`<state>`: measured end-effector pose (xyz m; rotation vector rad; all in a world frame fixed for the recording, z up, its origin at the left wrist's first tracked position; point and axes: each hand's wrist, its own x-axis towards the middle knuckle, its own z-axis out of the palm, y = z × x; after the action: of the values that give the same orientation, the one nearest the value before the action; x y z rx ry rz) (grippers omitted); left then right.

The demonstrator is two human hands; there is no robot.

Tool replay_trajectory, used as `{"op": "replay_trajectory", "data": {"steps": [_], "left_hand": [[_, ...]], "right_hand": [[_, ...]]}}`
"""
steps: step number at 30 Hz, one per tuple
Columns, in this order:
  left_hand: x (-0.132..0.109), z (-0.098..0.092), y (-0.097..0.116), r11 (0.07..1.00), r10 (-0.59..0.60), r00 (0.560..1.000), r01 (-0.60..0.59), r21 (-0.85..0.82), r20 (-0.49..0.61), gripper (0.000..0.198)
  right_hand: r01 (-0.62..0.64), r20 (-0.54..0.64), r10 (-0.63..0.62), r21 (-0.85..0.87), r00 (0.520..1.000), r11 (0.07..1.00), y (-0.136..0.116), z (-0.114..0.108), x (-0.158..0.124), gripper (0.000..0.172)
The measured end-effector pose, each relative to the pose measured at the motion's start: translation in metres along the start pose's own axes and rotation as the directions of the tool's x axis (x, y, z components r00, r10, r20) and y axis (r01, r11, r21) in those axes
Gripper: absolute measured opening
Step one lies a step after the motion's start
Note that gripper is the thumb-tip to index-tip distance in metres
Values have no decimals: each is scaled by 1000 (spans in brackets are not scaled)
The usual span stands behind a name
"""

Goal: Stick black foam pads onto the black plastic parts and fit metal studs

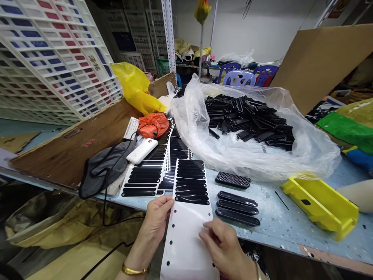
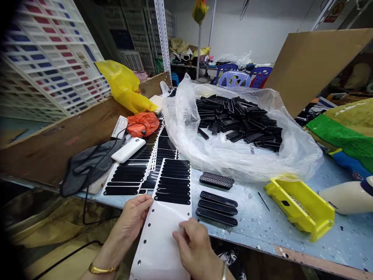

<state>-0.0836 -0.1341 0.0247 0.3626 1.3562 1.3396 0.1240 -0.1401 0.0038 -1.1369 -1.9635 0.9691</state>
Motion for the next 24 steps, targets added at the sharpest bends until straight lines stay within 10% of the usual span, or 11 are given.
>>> {"op": "replay_trajectory", "data": {"steps": [17, 24], "left_hand": [[-15, 13, -10, 996, 71, 977, -81, 42, 201, 28], [4, -10, -19, 884, 259, 966, -240, 402, 7, 21]], "right_hand": [[-296, 107, 275, 357, 955, 886, -13, 41, 58, 30], [-283, -64, 394, 591, 917, 755, -19, -1, 64, 27]]}}
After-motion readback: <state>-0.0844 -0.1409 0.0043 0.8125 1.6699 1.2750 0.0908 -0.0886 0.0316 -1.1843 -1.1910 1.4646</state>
